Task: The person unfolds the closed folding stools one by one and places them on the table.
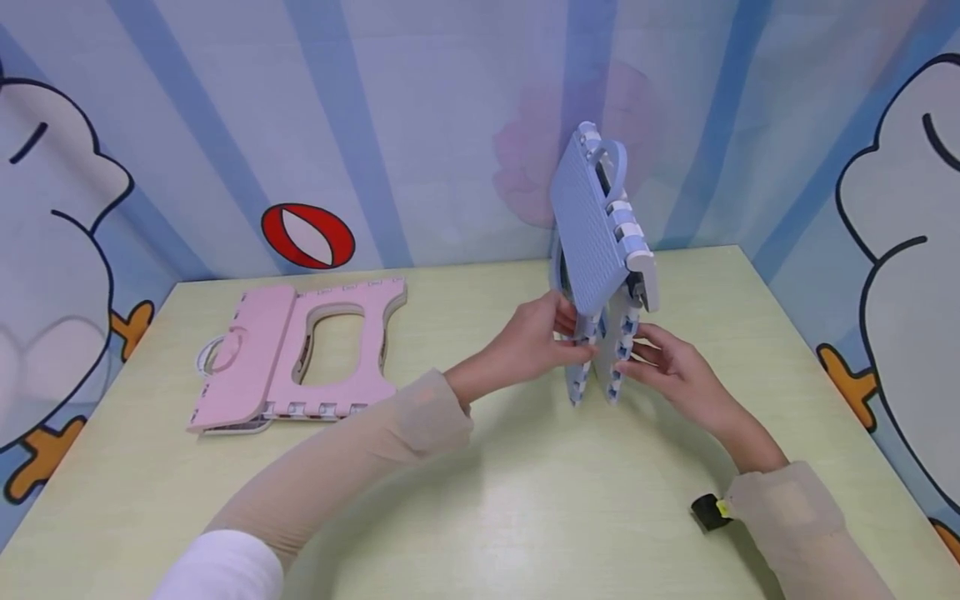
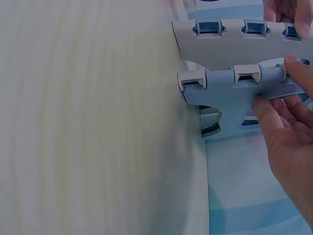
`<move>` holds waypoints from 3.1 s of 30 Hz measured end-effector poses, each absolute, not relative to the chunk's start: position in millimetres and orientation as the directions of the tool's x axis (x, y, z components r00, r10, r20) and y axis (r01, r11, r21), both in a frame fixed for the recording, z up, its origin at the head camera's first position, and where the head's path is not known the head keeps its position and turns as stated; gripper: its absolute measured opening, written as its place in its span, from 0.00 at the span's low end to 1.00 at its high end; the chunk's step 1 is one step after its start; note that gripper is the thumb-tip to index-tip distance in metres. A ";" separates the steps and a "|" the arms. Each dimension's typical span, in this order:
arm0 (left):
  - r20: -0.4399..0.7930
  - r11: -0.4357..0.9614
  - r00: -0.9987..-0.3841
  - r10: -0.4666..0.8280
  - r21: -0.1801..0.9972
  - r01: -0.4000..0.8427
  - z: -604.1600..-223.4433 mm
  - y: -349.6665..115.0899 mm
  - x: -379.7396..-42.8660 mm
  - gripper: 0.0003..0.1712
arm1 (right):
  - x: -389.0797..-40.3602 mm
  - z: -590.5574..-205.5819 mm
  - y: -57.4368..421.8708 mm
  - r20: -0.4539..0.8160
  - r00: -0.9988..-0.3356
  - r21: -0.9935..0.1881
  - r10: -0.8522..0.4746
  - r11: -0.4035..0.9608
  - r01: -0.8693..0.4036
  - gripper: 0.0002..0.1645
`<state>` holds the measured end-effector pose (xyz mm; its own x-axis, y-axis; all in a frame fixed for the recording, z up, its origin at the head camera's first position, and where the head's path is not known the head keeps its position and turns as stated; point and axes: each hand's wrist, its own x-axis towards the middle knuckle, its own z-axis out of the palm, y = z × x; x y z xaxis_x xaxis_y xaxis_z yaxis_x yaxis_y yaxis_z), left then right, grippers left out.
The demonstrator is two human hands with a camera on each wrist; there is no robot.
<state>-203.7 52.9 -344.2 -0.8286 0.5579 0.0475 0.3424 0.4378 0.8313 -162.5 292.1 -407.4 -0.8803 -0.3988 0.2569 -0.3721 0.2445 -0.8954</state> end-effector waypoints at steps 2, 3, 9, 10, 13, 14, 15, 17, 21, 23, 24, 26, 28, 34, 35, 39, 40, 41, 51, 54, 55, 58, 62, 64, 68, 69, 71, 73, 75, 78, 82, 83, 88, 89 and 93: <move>0.047 0.437 -0.826 0.562 0.831 0.345 -343.7 51.7 -203.4 0.19 | -161.8 -406.8 292.0 0.258 -0.882 -0.895 -0.396 0.247 -0.372 0.35; 0.047 0.437 -0.825 0.564 0.830 0.346 -343.5 51.2 -203.4 0.19 | -161.5 -406.6 292.0 0.259 -0.881 -0.894 -0.396 0.248 -0.374 0.35; 0.048 0.439 -0.817 0.575 0.824 0.358 -343.0 48.7 -204.5 0.19 | -162.0 -407.5 292.9 0.261 -0.880 -0.890 -0.397 0.254 -0.379 0.35; 0.049 0.440 -0.815 0.578 0.822 0.361 -342.8 48.1 -204.5 0.19 | -162.0 -407.6 293.1 0.258 -0.881 -0.889 -0.396 0.259 -0.377 0.35; 0.052 0.439 -0.810 0.584 0.819 0.369 -342.5 46.2 -204.7 0.19 | -161.9 -407.8 293.3 0.252 -0.885 -0.889 -0.392 0.269 -0.372 0.35; 0.055 0.439 -0.809 0.586 0.817 0.373 -342.5 45.5 -204.8 0.19 | -161.7 -407.6 293.1 0.249 -0.886 -0.890 -0.391 0.269 -0.369 0.35; 0.055 0.438 -0.808 0.587 0.817 0.374 -342.2 44.8 -204.6 0.19 | -161.5 -407.3 292.9 0.248 -0.888 -0.890 -0.388 0.271 -0.367 0.35; 0.057 0.437 -0.806 0.589 0.817 0.377 -342.4 43.9 -204.9 0.19 | -161.2 -406.9 292.6 0.248 -0.889 -0.891 -0.386 0.270 -0.366 0.34; 0.060 0.436 -0.804 0.591 0.815 0.381 -343.2 42.1 -205.9 0.20 | -161.4 -407.0 292.3 0.262 -0.884 -0.890 -0.388 0.256 -0.377 0.33; 0.059 0.437 -0.804 0.591 0.815 0.381 -344.1 41.2 -206.8 0.20 | -162.0 -407.4 292.2 0.272 -0.878 -0.889 -0.395 0.245 -0.386 0.33; 0.058 0.438 -0.805 0.591 0.814 0.381 -344.7 40.7 -207.4 0.20 | -162.3 -407.8 292.3 0.275 -0.875 -0.889 -0.399 0.241 -0.390 0.33; 0.058 0.439 -0.804 0.592 0.814 0.381 -345.6 39.7 -208.5 0.20 | -162.6 -408.5 292.6 0.281 -0.870 -0.888 -0.406 0.235 -0.396 0.33; 0.058 0.442 -0.802 0.595 0.809 0.387 -346.1 38.6 -209.3 0.21 | -162.6 -409.0 292.8 0.283 -0.867 -0.885 -0.410 0.237 -0.401 0.34; 0.057 0.438 -0.798 0.600 0.811 0.387 -345.4 34.8 -209.9 0.21 | -161.8 -408.8 292.5 0.279 -0.869 -0.881 -0.408 0.252 -0.401 0.34; 0.059 0.436 -0.797 0.601 0.812 0.388 -345.0 34.3 -209.8 0.21 | -161.7 -408.7 292.6 0.280 -0.870 -0.881 -0.407 0.252 -0.401 0.34; 0.057 0.427 -0.799 0.599 0.821 0.378 -343.8 31.3 -209.3 0.20 | -162.1 -408.4 292.2 0.280 -0.870 -0.879 -0.405 0.255 -0.402 0.34; 0.056 0.422 -0.799 0.599 0.826 0.374 -343.5 30.5 -209.0 0.20 | -162.3 -408.5 292.2 0.280 -0.871 -0.879 -0.404 0.256 -0.402 0.34; 0.055 0.417 -0.799 0.598 0.830 0.369 -343.6 29.7 -209.0 0.20 | -162.3 -408.7 292.3 0.279 -0.872 -0.878 -0.403 0.260 -0.402 0.34; 0.077 0.379 -0.790 0.608 0.846 0.375 -346.8 26.6 -211.1 0.21 | -161.4 -408.4 293.8 0.273 -0.877 -0.866 -0.396 0.296 -0.403 0.34; 0.077 0.378 -0.790 0.609 0.847 0.374 -346.7 26.0 -211.8 0.21 | -161.6 -407.7 293.7 0.278 -0.872 -0.867 -0.404 0.286 -0.409 0.35; 0.076 0.378 -0.790 0.609 0.847 0.373 -347.0 25.8 -212.2 0.22 | -161.8 -407.6 293.6 0.281 -0.869 -0.867 -0.406 0.281 -0.412 0.35; 0.075 0.376 -0.788 0.611 0.849 0.372 -347.8 24.6 -212.5 0.22 | -162.8 -408.1 293.3 0.289 -0.863 -0.870 -0.415 0.262 -0.417 0.34; 0.071 0.371 -0.785 0.615 0.853 0.367 -348.8 22.4 -212.3 0.22 | -163.2 -409.1 293.3 0.289 -0.860 -0.874 -0.421 0.252 -0.416 0.34; 0.071 0.368 -0.784 0.617 0.854 0.367 -349.1 21.2 -212.1 0.22 | -163.0 -409.8 293.4 0.288 -0.859 -0.874 -0.422 0.251 -0.417 0.34; 0.070 0.358 -0.781 0.621 0.861 0.362 -349.7 18.6 -211.6 0.22 | -163.0 -411.4 293.2 0.294 -0.856 -0.873 -0.424 0.246 -0.422 0.34; 0.070 0.354 -0.780 0.621 0.863 0.359 -349.7 18.0 -211.5 0.22 | -163.0 -411.7 293.2 0.297 -0.856 -0.873 -0.424 0.243 -0.423 0.34; 0.067 0.349 -0.780 0.622 0.868 0.352 -350.4 16.8 -211.8 0.22 | -163.1 -412.4 293.1 0.299 -0.855 -0.873 -0.423 0.241 -0.425 0.33; 0.067 0.345 -0.781 0.621 0.871 0.350 -351.1 15.8 -212.6 0.22 | -163.1 -412.9 292.9 0.300 -0.856 -0.872 -0.421 0.243 -0.425 0.33; 0.065 0.343 -0.779 0.623 0.873 0.347 -351.9 14.7 -213.5 0.22 | -162.9 -412.8 292.7 0.299 -0.858 -0.870 -0.418 0.249 -0.425 0.33; 0.066 0.337 -0.776 0.628 0.875 0.347 -352.4 13.1 -214.7 0.22 | -162.6 -412.6 292.7 0.299 -0.858 -0.867 -0.417 0.256 -0.427 0.33; 0.073 0.332 -0.769 0.636 0.873 0.357 -351.8 11.1 -215.0 0.22 | -162.7 -412.7 292.9 0.304 -0.857 -0.864 -0.417 0.259 -0.432 0.33; 0.073 0.333 -0.768 0.636 0.872 0.359 -351.6 10.7 -215.1 0.22 | -162.8 -412.8 293.0 0.304 -0.857 -0.863 -0.417 0.259 -0.433 0.33; 0.070 0.342 -0.765 0.640 0.866 0.365 -350.2 8.2 -215.7 0.23 | -163.2 -412.6 293.3 0.300 -0.858 -0.864 -0.416 0.264 -0.429 0.34; 0.067 0.342 -0.765 0.640 0.867 0.363 -350.1 7.8 -216.0 0.23 | -163.2 -412.5 293.4 0.298 -0.860 -0.864 -0.415 0.266 -0.428 0.34; 0.067 0.341 -0.762 0.644 0.866 0.365 -349.3 5.8 -216.3 0.22 | -163.1 -411.7 294.0 0.292 -0.863 -0.862 -0.413 0.276 -0.424 0.34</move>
<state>-216.3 5.8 -349.3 -0.7619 0.6442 0.0669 0.3645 0.3412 0.8664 -163.1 294.0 -411.7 -0.8627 -0.4126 0.2923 -0.4243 0.2764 -0.8623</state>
